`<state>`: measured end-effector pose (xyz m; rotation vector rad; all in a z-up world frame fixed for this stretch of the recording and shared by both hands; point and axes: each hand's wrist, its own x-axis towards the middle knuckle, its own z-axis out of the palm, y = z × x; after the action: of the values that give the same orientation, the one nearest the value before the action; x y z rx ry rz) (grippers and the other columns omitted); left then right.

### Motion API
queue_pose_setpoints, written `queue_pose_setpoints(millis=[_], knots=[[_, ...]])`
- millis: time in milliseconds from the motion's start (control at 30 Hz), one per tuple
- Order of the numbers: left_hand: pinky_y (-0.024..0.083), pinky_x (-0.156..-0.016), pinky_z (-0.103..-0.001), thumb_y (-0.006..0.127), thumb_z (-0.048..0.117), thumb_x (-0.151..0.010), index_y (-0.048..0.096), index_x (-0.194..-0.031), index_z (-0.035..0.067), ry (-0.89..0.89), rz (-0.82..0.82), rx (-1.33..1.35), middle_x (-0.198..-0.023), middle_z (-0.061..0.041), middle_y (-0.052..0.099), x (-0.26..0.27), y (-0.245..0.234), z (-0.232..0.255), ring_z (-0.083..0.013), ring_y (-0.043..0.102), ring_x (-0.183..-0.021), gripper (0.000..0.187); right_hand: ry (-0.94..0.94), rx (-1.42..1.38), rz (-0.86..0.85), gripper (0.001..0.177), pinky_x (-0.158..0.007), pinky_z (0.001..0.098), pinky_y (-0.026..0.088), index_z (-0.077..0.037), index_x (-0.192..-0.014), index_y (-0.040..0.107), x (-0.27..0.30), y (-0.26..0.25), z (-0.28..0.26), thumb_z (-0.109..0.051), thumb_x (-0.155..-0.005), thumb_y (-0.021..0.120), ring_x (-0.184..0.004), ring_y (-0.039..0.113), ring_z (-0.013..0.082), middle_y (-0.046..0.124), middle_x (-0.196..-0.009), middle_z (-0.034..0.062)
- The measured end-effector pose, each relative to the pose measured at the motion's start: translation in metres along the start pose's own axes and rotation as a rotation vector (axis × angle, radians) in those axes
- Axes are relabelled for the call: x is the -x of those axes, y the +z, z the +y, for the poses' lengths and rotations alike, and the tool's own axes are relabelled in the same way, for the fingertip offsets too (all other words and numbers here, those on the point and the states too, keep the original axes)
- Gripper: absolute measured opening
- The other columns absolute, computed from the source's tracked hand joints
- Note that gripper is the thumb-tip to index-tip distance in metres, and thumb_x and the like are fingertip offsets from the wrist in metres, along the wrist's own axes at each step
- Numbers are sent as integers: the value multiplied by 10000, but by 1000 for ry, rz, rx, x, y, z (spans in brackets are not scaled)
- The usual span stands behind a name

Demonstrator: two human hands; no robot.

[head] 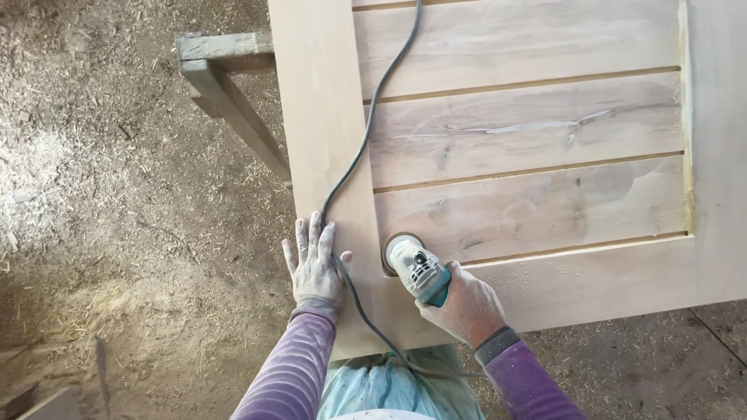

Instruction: Sanding a wooden door panel using an orbital sander.

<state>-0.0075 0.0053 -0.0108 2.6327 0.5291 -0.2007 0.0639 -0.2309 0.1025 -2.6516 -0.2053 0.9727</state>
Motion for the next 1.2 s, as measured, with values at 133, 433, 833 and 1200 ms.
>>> queue_pose_setpoints(millis=[133, 433, 833, 1200], knots=[[17, -1245, -572, 534, 474, -953, 427, -1500, 174, 21, 2, -21, -1672, -54, 250, 0, 5, -3, -284, 131, -1564, 633, 20, 57, -19, 559, -762, 432, 620, -83, -1044, 600, -6, -14, 9, -442, -678, 824, -814, 755, 318, 740, -857, 137], [-62, -1166, -665, 505, 535, -920, 402, -1487, 217, 100, -72, -158, -1670, -118, 151, 1, -4, 10, -359, 57, -1542, 658, 171, 62, 24, 644, -816, 378, 643, -50, -1131, 566, -12, -39, 104, -467, -712, 821, -829, 772, 258, 742, -913, 120], [-14, -1207, -645, 589, 539, -878, 437, -1458, 175, 253, -16, -42, -1665, -179, 156, -3, 13, 20, -383, 76, -1556, 702, 613, -389, 302, 571, -980, 436, 562, -122, -1272, 648, -18, -89, 203, -350, -779, 826, -1028, 719, 254, 737, -1140, 100], [28, -1268, -545, 580, 236, -860, 481, -1416, 157, 240, -15, 70, -1686, -123, 204, -4, 18, -1, -335, 102, -1582, 570, 390, -513, 233, 597, -783, 378, 644, -13, -1197, 550, -35, -47, 62, -355, -770, 789, -886, 730, 235, 714, -1019, 122]])
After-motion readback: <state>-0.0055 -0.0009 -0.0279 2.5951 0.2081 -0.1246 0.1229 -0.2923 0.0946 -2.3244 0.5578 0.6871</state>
